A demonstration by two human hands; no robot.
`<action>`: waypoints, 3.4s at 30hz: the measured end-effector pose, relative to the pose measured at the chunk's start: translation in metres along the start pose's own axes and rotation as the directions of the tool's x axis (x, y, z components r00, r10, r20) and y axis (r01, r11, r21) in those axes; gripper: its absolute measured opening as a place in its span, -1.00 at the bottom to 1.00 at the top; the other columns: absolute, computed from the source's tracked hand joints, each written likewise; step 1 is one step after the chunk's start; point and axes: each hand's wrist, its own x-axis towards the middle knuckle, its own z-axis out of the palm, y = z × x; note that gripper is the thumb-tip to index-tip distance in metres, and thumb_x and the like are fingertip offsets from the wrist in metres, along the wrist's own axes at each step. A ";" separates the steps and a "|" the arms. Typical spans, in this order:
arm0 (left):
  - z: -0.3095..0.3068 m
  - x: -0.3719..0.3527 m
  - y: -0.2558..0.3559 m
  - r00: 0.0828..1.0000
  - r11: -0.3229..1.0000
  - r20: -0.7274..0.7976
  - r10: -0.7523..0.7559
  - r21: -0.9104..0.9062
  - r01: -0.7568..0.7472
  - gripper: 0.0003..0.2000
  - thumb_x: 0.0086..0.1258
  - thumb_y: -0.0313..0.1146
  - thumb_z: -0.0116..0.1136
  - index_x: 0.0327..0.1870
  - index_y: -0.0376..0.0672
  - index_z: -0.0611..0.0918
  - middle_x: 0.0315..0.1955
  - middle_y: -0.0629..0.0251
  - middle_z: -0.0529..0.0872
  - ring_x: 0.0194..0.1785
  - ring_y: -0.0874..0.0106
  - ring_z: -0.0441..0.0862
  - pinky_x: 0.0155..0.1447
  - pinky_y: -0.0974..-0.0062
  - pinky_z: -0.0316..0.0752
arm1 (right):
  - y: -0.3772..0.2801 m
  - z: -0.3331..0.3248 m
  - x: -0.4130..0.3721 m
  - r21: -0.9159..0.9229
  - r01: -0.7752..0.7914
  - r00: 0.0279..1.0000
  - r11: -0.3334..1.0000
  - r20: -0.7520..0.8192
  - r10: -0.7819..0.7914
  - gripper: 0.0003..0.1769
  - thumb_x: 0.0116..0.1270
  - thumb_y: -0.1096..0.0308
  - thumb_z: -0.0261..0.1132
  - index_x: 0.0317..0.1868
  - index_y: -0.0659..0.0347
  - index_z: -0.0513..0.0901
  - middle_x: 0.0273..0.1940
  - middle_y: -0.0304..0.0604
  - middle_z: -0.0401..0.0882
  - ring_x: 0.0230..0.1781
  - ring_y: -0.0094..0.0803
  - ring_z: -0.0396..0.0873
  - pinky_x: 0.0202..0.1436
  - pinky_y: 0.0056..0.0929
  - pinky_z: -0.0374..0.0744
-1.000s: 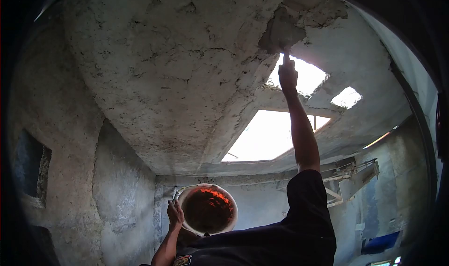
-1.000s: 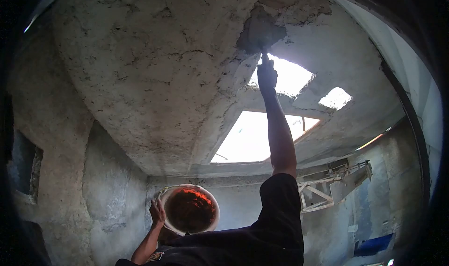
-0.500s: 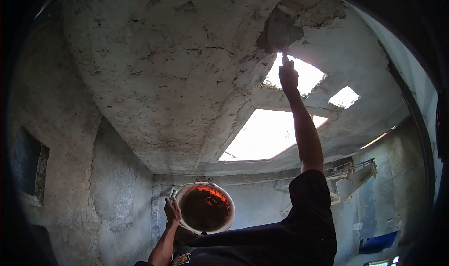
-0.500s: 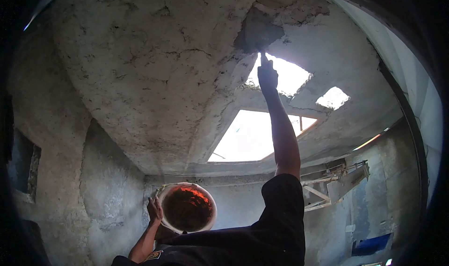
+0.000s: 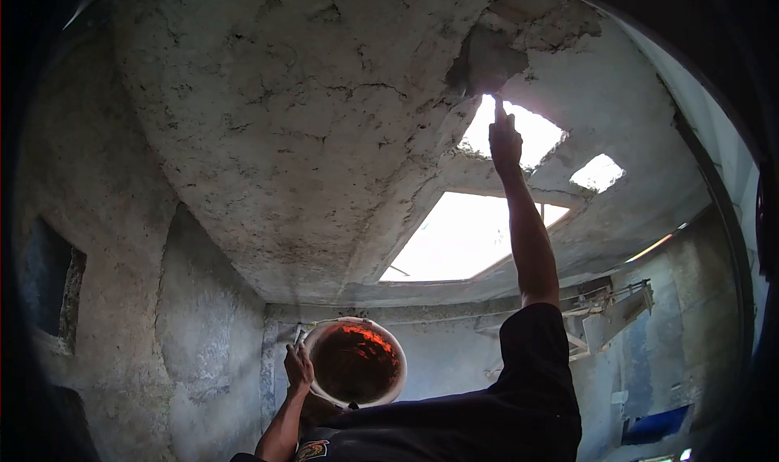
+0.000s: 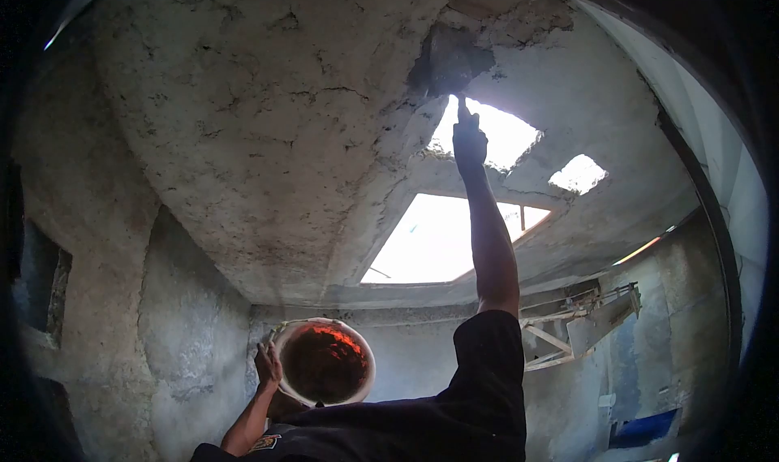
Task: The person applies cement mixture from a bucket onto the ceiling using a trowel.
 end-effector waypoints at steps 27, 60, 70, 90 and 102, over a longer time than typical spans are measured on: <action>-0.016 -0.006 0.018 0.999 0.999 -0.049 0.022 -0.031 -0.023 -0.61 0.37 -0.18 -0.19 -0.29 -0.46 0.42 -0.41 -0.31 0.53 -0.24 -0.16 0.48 -0.20 0.10 0.36 | -0.002 0.006 -0.015 0.413 -0.222 0.975 0.883 0.091 0.203 -0.32 0.17 0.38 0.10 0.31 -0.08 0.07 -0.31 0.00 0.42 -0.45 -0.13 0.56 -0.43 -0.21 0.55; -0.006 -0.001 0.003 0.999 0.998 0.037 -0.036 -0.055 0.038 -0.62 0.38 -0.17 -0.21 -0.26 -0.43 0.40 -0.39 -0.32 0.51 -0.24 -0.18 0.46 -0.22 0.09 0.34 | 0.024 0.012 0.007 0.319 -0.174 0.947 0.932 0.313 0.070 -0.51 0.15 0.33 0.17 0.11 0.19 0.30 -0.17 -0.10 0.50 -0.31 -0.21 0.56 -0.26 -0.28 0.55; -0.003 0.001 0.004 0.997 0.999 -0.063 0.043 0.024 -0.041 -0.59 0.39 -0.16 -0.21 -0.23 -0.48 0.41 -0.36 -0.34 0.51 -0.22 -0.18 0.46 -0.21 0.09 0.35 | 0.092 0.036 -0.076 0.092 -0.151 0.935 0.984 0.337 0.112 -0.44 0.20 0.22 0.17 0.15 0.23 0.21 -0.28 0.17 0.57 -0.36 0.02 0.58 -0.35 -0.12 0.56; -0.007 0.001 0.011 0.999 0.999 -0.025 0.028 0.035 -0.027 -0.64 0.38 -0.17 -0.21 -0.26 -0.41 0.38 -0.42 -0.29 0.50 -0.26 -0.17 0.45 -0.24 0.10 0.32 | 0.126 0.019 -0.026 -0.016 -0.091 0.914 0.996 0.397 0.089 -0.62 0.28 0.21 0.06 0.11 0.03 0.35 -0.17 0.01 0.55 -0.23 -0.09 0.57 -0.24 -0.14 0.57; -0.005 0.004 0.010 1.000 0.998 0.004 0.008 0.061 -0.009 -0.58 0.39 -0.15 -0.21 -0.25 -0.48 0.41 -0.37 -0.33 0.51 -0.22 -0.18 0.46 -0.20 0.11 0.34 | 0.098 0.027 -0.037 0.252 0.102 0.986 0.962 0.100 -0.131 -0.49 0.16 0.26 0.22 0.07 0.29 0.30 -0.19 0.09 0.52 -0.28 -0.03 0.56 -0.29 -0.16 0.57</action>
